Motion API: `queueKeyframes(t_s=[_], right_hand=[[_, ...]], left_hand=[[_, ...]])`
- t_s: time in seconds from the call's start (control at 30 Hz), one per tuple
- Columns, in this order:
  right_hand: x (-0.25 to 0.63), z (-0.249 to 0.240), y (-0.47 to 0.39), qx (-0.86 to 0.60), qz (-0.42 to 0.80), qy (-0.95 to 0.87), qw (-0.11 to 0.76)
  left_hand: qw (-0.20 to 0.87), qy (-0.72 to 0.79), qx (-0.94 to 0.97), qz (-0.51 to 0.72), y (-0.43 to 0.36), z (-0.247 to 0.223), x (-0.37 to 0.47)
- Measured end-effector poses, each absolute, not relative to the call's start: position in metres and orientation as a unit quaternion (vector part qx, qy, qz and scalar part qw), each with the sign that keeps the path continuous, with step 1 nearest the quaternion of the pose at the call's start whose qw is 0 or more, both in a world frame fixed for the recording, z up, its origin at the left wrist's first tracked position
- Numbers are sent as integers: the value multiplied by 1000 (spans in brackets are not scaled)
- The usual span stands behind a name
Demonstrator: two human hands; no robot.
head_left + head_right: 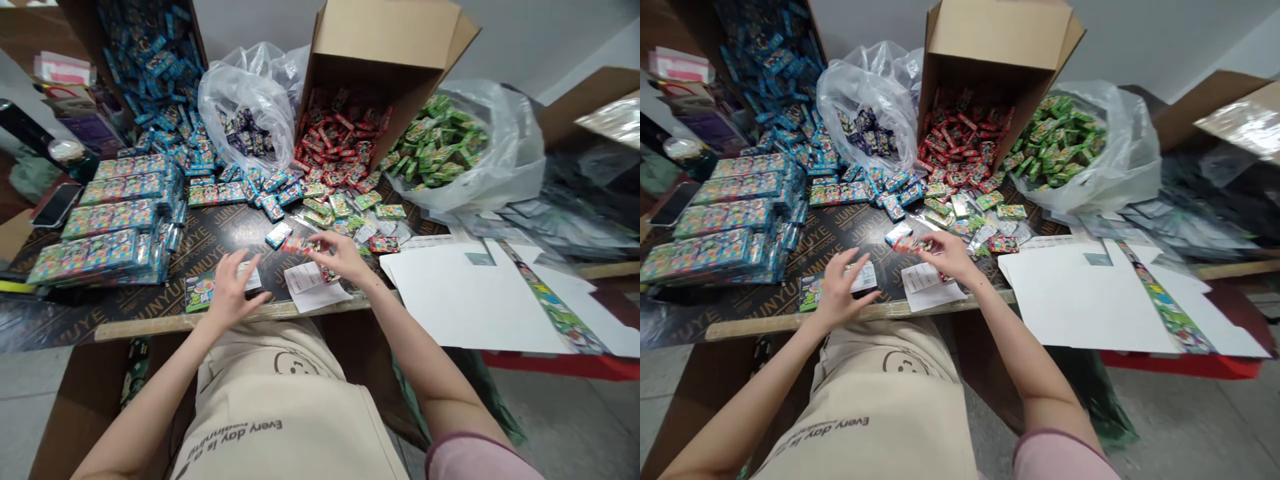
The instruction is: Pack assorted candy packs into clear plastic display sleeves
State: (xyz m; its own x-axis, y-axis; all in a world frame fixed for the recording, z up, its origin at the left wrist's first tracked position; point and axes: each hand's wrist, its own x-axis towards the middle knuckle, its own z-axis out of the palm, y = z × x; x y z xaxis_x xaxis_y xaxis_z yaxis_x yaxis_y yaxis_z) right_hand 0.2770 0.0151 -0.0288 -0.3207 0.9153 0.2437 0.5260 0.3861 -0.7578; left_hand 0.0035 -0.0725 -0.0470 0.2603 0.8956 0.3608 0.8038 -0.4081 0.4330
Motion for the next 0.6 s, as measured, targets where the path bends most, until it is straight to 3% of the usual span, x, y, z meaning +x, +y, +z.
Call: queueKeyframes(t_s=[0.1, 0.17, 0.3, 0.37, 0.5, 0.6], right_hand=[[239, -16, -8, -406, 373, -786, 281], [226, -14, -15, -385, 381, -788, 294], [219, -20, -18, -344, 276, -823, 359], [214, -24, -22, -308, 225, -858, 344], [205, -30, -28, -293, 174, -873, 348], [205, -37, -26, -331, 137, -858, 369]], left_hand=[[151, 548, 775, 274, -73, -33, 26], [263, 584, 704, 307, -71, -32, 32], [569, 556, 445, 410, -67, -34, 30], [634, 525, 365, 435, -67, -35, 28], [617, 516, 427, 413, -68, -37, 18], [431, 581, 592, 354, -66, -47, -5]])
